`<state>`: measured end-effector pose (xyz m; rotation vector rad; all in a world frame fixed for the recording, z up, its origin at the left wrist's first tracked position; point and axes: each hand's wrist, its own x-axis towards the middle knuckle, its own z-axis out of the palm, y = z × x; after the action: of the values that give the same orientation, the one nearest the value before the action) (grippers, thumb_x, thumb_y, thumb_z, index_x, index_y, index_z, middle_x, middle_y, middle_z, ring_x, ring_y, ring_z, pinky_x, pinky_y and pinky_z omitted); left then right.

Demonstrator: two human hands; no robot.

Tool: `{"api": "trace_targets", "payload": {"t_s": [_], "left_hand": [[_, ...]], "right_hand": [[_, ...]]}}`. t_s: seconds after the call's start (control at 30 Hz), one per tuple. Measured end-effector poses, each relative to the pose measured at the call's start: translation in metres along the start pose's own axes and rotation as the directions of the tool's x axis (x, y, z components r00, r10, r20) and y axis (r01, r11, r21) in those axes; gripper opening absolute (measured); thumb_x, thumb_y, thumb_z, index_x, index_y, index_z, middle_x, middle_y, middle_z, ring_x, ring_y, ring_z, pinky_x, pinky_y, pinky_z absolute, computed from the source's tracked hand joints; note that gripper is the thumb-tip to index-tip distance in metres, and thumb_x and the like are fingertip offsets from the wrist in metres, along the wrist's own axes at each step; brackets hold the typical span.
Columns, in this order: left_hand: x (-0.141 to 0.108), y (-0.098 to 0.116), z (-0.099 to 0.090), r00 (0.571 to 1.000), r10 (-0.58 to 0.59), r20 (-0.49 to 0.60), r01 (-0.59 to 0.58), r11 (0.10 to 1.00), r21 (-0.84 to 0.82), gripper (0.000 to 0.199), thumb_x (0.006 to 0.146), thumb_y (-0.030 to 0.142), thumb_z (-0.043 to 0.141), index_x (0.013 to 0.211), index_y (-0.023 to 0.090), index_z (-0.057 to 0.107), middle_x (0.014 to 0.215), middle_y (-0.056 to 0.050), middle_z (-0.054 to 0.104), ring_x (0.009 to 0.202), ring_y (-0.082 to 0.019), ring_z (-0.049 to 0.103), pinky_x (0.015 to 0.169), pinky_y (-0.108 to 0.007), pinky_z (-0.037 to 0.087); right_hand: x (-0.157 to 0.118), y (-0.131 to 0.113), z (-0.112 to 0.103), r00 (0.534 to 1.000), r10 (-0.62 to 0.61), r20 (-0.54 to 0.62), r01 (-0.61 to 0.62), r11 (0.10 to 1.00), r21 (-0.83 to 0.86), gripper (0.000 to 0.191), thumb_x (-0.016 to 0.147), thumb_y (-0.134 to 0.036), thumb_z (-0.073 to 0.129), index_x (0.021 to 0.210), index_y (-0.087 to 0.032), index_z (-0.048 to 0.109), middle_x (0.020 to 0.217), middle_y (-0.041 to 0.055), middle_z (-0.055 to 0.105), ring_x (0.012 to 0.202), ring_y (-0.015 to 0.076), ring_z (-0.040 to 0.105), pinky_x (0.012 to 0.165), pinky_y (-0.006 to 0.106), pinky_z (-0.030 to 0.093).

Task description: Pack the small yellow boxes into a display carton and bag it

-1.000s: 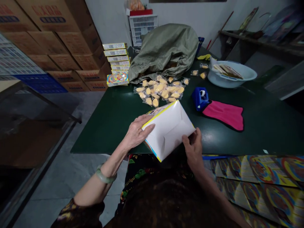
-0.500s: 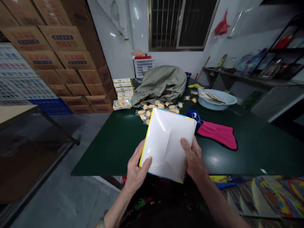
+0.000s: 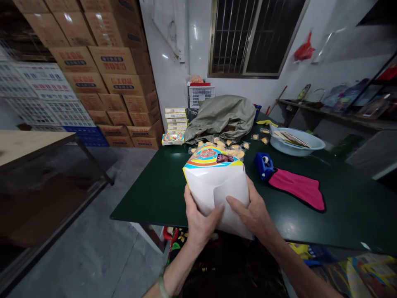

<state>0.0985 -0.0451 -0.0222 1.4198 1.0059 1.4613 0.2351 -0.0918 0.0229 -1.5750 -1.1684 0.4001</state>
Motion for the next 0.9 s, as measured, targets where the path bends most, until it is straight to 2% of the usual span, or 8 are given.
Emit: {"api": "trace_targets", "payload": {"t_s": [0.07, 0.17, 0.3, 0.43, 0.63, 0.7, 0.8, 0.9], "left_hand": [[0.003, 0.004, 0.005, 0.999, -0.012, -0.042, 0.018, 0.992, 0.125, 0.098, 0.060, 0.044, 0.075, 0.139, 0.013, 0.025, 0.131, -0.018, 0.049, 0.122, -0.032, 0.049, 0.102, -0.046, 0.042], [0.003, 0.004, 0.008, 0.999, 0.031, 0.025, -0.036, 0.976, 0.217, 0.097, 0.062, 0.040, 0.072, 0.140, 0.011, 0.021, 0.135, -0.020, 0.043, 0.126, -0.032, 0.044, 0.105, -0.047, 0.039], [0.001, 0.004, 0.013, 0.995, 0.083, 0.050, -0.094, 0.952, 0.291, 0.098, 0.061, 0.035, 0.071, 0.141, 0.012, 0.019, 0.137, -0.021, 0.039, 0.128, -0.035, 0.041, 0.105, -0.048, 0.039], [0.006, 0.011, 0.016, 0.995, 0.093, 0.044, -0.102, 0.945, 0.311, 0.098, 0.058, 0.030, 0.071, 0.140, 0.012, 0.022, 0.132, -0.020, 0.045, 0.123, -0.035, 0.046, 0.101, -0.048, 0.043], [0.010, 0.016, 0.015, 0.995, 0.097, 0.035, -0.103, 0.943, 0.315, 0.105, 0.056, 0.027, 0.071, 0.144, 0.012, 0.015, 0.137, -0.019, 0.042, 0.127, -0.034, 0.043, 0.104, -0.046, 0.041], [0.010, 0.015, 0.016, 0.994, 0.104, 0.032, -0.109, 0.944, 0.311, 0.106, 0.058, 0.028, 0.071, 0.145, 0.013, 0.012, 0.139, -0.019, 0.040, 0.128, -0.033, 0.042, 0.104, -0.045, 0.041], [0.007, 0.010, 0.020, 0.994, 0.112, 0.005, -0.109, 0.949, 0.297, 0.107, 0.063, 0.033, 0.073, 0.146, 0.014, 0.009, 0.141, -0.020, 0.037, 0.131, -0.032, 0.041, 0.106, -0.043, 0.040], [0.004, 0.003, 0.026, 0.992, 0.122, -0.029, -0.111, 0.959, 0.261, 0.109, 0.064, 0.039, 0.074, 0.147, 0.015, 0.007, 0.145, -0.020, 0.032, 0.134, -0.033, 0.037, 0.106, -0.040, 0.041]], "right_hand": [[0.003, 0.000, 0.001, 1.000, -0.017, -0.007, 0.016, 0.999, -0.047, 0.079, 0.065, -0.041, 0.063, 0.135, -0.013, 0.041, 0.126, 0.0150, 0.058, 0.108, 0.0291, 0.058, 0.092, 0.044, 0.048], [0.009, 0.004, -0.001, 0.999, -0.035, -0.023, 0.033, 0.996, -0.082, 0.074, 0.064, -0.044, 0.066, 0.129, -0.014, 0.046, 0.118, 0.0149, 0.062, 0.101, 0.0294, 0.060, 0.087, 0.045, 0.049], [0.016, 0.009, -0.002, 0.992, 0.043, -0.117, -0.055, 0.994, -0.099, 0.071, 0.057, -0.051, 0.072, 0.116, -0.016, 0.052, 0.104, 0.0132, 0.067, 0.090, 0.0291, 0.063, 0.074, 0.041, 0.052], [0.018, 0.016, 0.002, 0.976, 0.010, -0.219, -0.051, 0.981, -0.186, 0.072, 0.056, -0.049, 0.071, 0.117, -0.017, 0.051, 0.108, 0.0144, 0.065, 0.093, 0.0324, 0.062, 0.074, 0.045, 0.051], [0.016, 0.019, 0.012, 0.965, -0.047, -0.259, -0.033, 0.955, -0.294, 0.071, 0.061, -0.048, 0.066, 0.120, -0.015, 0.048, 0.109, 0.0176, 0.064, 0.097, 0.0356, 0.061, 0.077, 0.047, 0.050], [0.015, 0.018, 0.016, 0.957, -0.101, -0.273, 0.002, 0.941, -0.339, 0.071, 0.064, -0.048, 0.065, 0.124, -0.015, 0.045, 0.112, 0.0179, 0.063, 0.099, 0.0352, 0.061, 0.078, 0.047, 0.050], [0.015, 0.014, 0.016, 0.927, -0.257, -0.274, 0.127, 0.900, -0.417, 0.073, 0.070, -0.048, 0.063, 0.131, -0.015, 0.039, 0.119, 0.0195, 0.058, 0.104, 0.0347, 0.058, 0.082, 0.047, 0.048], [0.019, 0.008, 0.005, 0.919, -0.370, -0.137, 0.278, 0.854, -0.440, 0.074, 0.074, -0.046, 0.061, 0.134, -0.013, 0.034, 0.122, 0.0210, 0.055, 0.108, 0.0345, 0.056, 0.086, 0.048, 0.047]]}}
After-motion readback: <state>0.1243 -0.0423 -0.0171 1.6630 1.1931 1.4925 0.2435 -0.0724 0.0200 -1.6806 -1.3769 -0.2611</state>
